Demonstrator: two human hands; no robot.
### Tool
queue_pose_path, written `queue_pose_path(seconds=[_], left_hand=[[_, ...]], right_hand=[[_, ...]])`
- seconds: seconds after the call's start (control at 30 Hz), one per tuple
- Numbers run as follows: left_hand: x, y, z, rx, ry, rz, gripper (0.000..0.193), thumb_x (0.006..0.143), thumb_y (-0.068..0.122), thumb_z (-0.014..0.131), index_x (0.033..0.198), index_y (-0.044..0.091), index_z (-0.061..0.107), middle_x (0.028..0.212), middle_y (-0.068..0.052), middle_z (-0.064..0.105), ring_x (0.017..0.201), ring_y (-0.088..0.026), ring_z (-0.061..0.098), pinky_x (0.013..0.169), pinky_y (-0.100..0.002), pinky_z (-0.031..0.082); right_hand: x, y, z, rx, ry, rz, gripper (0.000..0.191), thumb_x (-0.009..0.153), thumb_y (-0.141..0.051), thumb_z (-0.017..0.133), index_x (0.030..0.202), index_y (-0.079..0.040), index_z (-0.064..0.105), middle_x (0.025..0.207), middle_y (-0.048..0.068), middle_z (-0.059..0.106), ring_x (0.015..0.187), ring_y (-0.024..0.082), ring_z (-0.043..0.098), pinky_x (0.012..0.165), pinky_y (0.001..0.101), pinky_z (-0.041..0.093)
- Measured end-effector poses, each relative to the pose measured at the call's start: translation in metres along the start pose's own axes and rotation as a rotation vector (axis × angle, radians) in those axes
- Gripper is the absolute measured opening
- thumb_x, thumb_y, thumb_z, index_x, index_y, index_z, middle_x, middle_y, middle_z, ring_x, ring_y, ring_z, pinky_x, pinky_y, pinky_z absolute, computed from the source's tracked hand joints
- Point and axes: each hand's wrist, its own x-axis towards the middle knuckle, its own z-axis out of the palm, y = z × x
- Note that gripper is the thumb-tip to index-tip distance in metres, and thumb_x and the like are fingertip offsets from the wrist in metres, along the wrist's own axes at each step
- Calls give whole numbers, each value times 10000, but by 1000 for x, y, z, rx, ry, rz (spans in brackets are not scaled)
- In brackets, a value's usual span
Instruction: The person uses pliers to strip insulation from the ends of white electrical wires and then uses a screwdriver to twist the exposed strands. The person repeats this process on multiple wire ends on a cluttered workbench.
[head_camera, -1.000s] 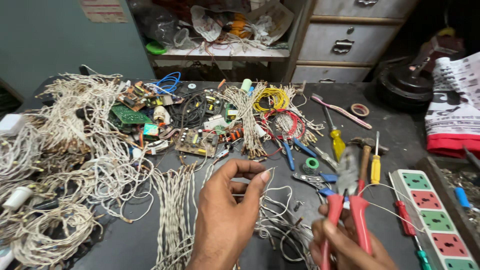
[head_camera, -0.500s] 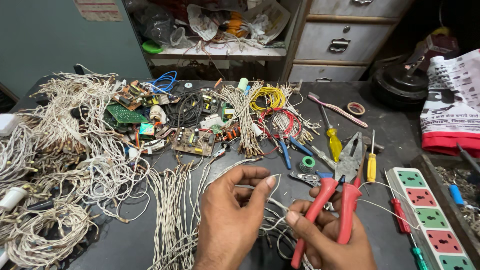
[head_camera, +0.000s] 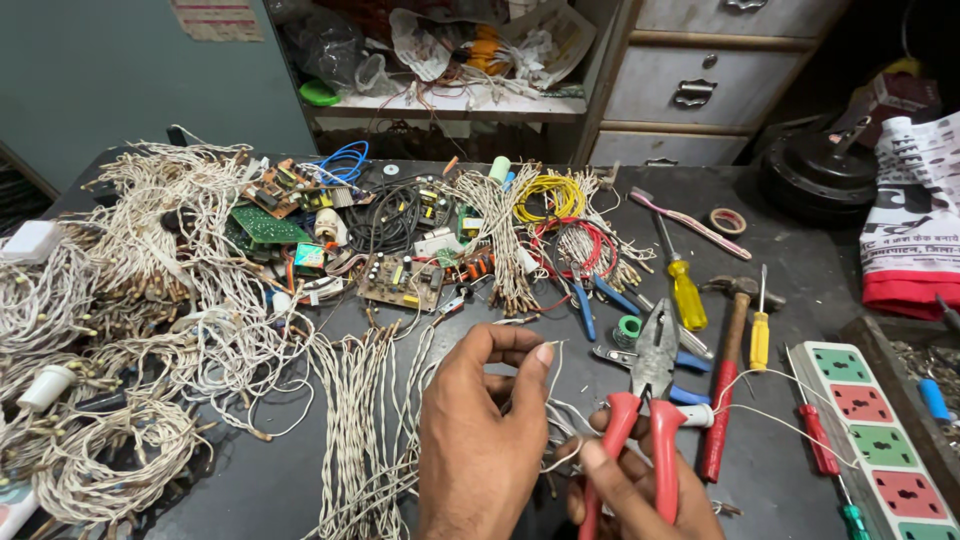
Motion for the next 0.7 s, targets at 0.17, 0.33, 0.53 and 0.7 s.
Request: queue_pose_path(seconds=[0.17, 0.33, 0.53, 0.7], left_hand=[[-2, -4, 10, -61, -38, 19, 234, 856, 274, 752, 1026, 116, 720, 834, -23, 773, 612, -117, 734, 535, -299, 534], [-2, -5, 17, -104, -83, 7, 229, 859, 249, 744, 1035, 107, 712, 854, -29, 773, 631, -121, 753, 542, -292, 554], [-3, -3, 17, -134, -105, -18, 212, 871, 225, 732, 1038, 100, 699, 860, -31, 768, 664, -110, 770, 555, -283, 580], [-2, -2, 8, -65, -35, 12, 197, 864, 220, 720, 1022, 105, 698, 891, -43, 755, 700, -133, 778, 575, -312, 579]], right_hand=[[-2, -20, 3, 10, 146, 6, 466, 904, -139, 666, 1342, -81, 518, 1063, 222, 758, 667, 232, 678, 494, 365, 500], [1, -34, -3, -44, 120, -39, 547, 904, -120, 705, 1394, -100, 463, 1067, 251, 778, 681, 235, 681, 400, 309, 422], [3, -30, -28, 71, -48, -47, 646, 918, -94, 748, 1467, -128, 409, 1046, 275, 777, 730, 227, 680, 380, 288, 360], [5, -20, -28, -24, -99, -5, 650, 861, -63, 769, 1418, -103, 438, 991, 260, 776, 697, 258, 695, 537, 380, 518]])
